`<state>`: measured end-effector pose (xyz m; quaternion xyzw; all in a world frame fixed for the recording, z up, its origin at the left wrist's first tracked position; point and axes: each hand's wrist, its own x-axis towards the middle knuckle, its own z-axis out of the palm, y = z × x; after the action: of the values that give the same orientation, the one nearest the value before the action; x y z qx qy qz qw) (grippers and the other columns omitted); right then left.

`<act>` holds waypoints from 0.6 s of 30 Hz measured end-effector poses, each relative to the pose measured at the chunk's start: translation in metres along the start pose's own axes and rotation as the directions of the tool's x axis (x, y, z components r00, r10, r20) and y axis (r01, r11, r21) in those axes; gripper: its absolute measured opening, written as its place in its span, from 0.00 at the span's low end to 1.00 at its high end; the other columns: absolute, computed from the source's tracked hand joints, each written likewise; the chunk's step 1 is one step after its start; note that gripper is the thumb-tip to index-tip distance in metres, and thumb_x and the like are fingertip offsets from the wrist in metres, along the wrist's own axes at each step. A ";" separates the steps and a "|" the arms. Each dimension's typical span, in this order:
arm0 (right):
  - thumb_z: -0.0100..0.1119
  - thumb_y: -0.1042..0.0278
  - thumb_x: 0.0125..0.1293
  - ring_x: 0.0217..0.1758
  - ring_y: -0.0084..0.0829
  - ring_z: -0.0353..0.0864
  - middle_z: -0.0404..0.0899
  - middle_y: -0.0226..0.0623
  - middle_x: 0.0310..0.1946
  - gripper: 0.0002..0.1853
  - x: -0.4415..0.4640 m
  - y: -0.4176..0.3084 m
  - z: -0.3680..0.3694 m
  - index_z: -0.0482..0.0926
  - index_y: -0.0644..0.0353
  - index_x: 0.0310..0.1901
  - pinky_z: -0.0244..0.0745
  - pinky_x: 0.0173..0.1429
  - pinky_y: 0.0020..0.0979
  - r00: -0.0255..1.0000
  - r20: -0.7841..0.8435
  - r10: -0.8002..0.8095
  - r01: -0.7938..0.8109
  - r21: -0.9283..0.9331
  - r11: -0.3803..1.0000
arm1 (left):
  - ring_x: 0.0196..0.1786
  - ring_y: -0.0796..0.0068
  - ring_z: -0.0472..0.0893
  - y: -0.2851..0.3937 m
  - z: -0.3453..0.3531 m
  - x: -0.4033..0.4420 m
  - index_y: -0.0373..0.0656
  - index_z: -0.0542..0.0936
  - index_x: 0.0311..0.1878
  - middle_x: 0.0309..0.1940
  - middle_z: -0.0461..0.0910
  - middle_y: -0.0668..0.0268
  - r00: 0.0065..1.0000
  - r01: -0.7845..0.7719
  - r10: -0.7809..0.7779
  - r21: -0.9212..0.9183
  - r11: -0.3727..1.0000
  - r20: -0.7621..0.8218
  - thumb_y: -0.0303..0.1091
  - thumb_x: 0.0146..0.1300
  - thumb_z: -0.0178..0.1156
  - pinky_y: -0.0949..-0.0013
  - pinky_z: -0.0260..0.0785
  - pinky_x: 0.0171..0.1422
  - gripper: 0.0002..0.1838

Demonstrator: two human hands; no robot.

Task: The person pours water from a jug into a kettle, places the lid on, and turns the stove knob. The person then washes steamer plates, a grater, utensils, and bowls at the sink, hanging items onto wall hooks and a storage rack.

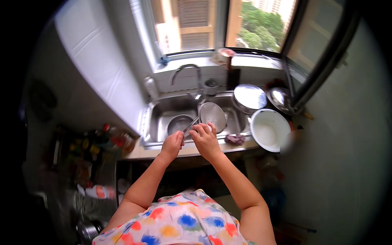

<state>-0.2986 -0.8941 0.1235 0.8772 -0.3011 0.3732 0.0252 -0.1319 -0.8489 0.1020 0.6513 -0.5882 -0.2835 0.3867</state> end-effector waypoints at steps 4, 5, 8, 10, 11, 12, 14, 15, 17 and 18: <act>0.57 0.63 0.55 0.44 0.26 0.72 0.73 0.24 0.33 0.06 0.023 -0.061 0.031 0.73 0.49 0.34 0.51 0.63 0.39 0.959 0.217 -0.183 0.171 0.072 0.983 | 0.25 0.66 0.76 -0.012 -0.068 -0.059 0.38 0.72 0.30 0.20 0.75 0.61 0.977 0.168 -0.180 -0.105 0.980 -0.118 0.43 0.69 0.39 0.64 0.67 0.32 0.19; 0.57 0.62 0.55 0.43 0.26 0.73 0.73 0.24 0.31 0.05 0.029 -0.077 0.036 0.73 0.49 0.32 0.52 0.63 0.39 0.935 0.266 -0.235 0.219 0.088 0.972 | 0.25 0.70 0.76 -0.021 -0.083 -0.072 0.37 0.71 0.30 0.21 0.75 0.62 0.969 0.165 -0.189 -0.151 0.975 -0.159 0.42 0.69 0.40 0.67 0.67 0.32 0.19; 0.57 0.59 0.56 0.40 0.27 0.76 0.74 0.27 0.27 0.07 0.047 -0.117 0.055 0.75 0.50 0.26 0.53 0.62 0.39 0.849 0.388 -0.360 0.323 0.158 0.933 | 0.30 0.73 0.75 -0.069 -0.127 -0.099 0.37 0.69 0.28 0.25 0.76 0.61 0.896 0.027 -0.124 -0.227 0.973 -0.426 0.40 0.69 0.40 0.71 0.67 0.39 0.18; 0.57 0.60 0.56 0.35 0.29 0.77 0.76 0.29 0.24 0.07 0.056 -0.134 0.069 0.75 0.52 0.26 0.56 0.62 0.38 0.819 0.420 -0.391 0.351 0.172 0.920 | 0.38 0.74 0.74 -0.096 -0.167 -0.119 0.38 0.67 0.26 0.30 0.77 0.60 0.818 -0.052 -0.131 -0.299 0.953 -0.560 0.39 0.70 0.40 0.71 0.64 0.50 0.18; 0.57 0.61 0.56 0.34 0.30 0.78 0.76 0.29 0.23 0.07 0.064 -0.143 0.073 0.75 0.52 0.26 0.58 0.61 0.38 0.817 0.414 -0.401 0.356 0.184 0.916 | 0.39 0.74 0.74 -0.101 -0.191 -0.132 0.40 0.67 0.26 0.31 0.77 0.61 0.768 -0.119 -0.142 -0.357 0.926 -0.624 0.39 0.70 0.39 0.71 0.63 0.51 0.18; 0.57 0.61 0.56 0.32 0.31 0.78 0.76 0.30 0.22 0.07 0.072 -0.154 0.078 0.74 0.53 0.27 0.61 0.59 0.38 0.858 0.353 -0.373 0.328 0.180 0.927 | 0.39 0.74 0.74 -0.109 -0.214 -0.145 0.41 0.66 0.26 0.32 0.77 0.61 0.725 -0.158 -0.157 -0.383 0.910 -0.671 0.39 0.70 0.39 0.70 0.63 0.52 0.18; 0.57 0.62 0.56 0.32 0.34 0.77 0.76 0.33 0.22 0.07 0.094 -0.175 0.093 0.73 0.55 0.28 0.68 0.49 0.37 0.916 0.196 -0.349 0.299 0.246 0.922 | 0.39 0.73 0.74 -0.120 -0.259 -0.174 0.43 0.66 0.25 0.31 0.77 0.61 0.645 -0.202 -0.190 -0.406 0.891 -0.740 0.39 0.71 0.38 0.69 0.63 0.53 0.18; 0.56 0.63 0.58 0.30 0.37 0.77 0.75 0.35 0.21 0.07 0.109 -0.203 0.081 0.72 0.55 0.28 0.70 0.43 0.35 0.956 0.097 -0.276 0.247 0.235 0.940 | 0.38 0.74 0.74 -0.125 -0.278 -0.188 0.43 0.66 0.25 0.31 0.77 0.61 0.616 -0.193 -0.199 -0.391 0.900 -0.762 0.40 0.71 0.38 0.70 0.64 0.51 0.18; 0.55 0.62 0.59 0.27 0.40 0.76 0.76 0.37 0.20 0.08 0.129 -0.245 0.087 0.72 0.56 0.28 0.71 0.37 0.36 0.988 0.059 -0.144 0.121 0.290 0.949 | 0.37 0.75 0.74 -0.166 -0.308 -0.208 0.43 0.67 0.25 0.31 0.77 0.62 0.613 -0.251 -0.196 -0.424 0.870 -0.765 0.41 0.70 0.39 0.71 0.63 0.49 0.18; 0.54 0.60 0.60 0.26 0.42 0.77 0.76 0.38 0.20 0.09 0.133 -0.258 0.102 0.73 0.56 0.29 0.71 0.34 0.38 0.983 0.127 -0.129 0.089 0.285 0.954 | 0.36 0.76 0.73 -0.171 -0.321 -0.219 0.44 0.67 0.25 0.31 0.77 0.63 0.604 -0.217 -0.209 -0.410 0.886 -0.770 0.42 0.70 0.40 0.73 0.62 0.48 0.18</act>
<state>-0.0205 -0.7786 0.1849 0.9119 -0.1977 0.3455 -0.0995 0.1942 -0.5766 0.1132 0.5944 -0.2692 -0.0943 0.7519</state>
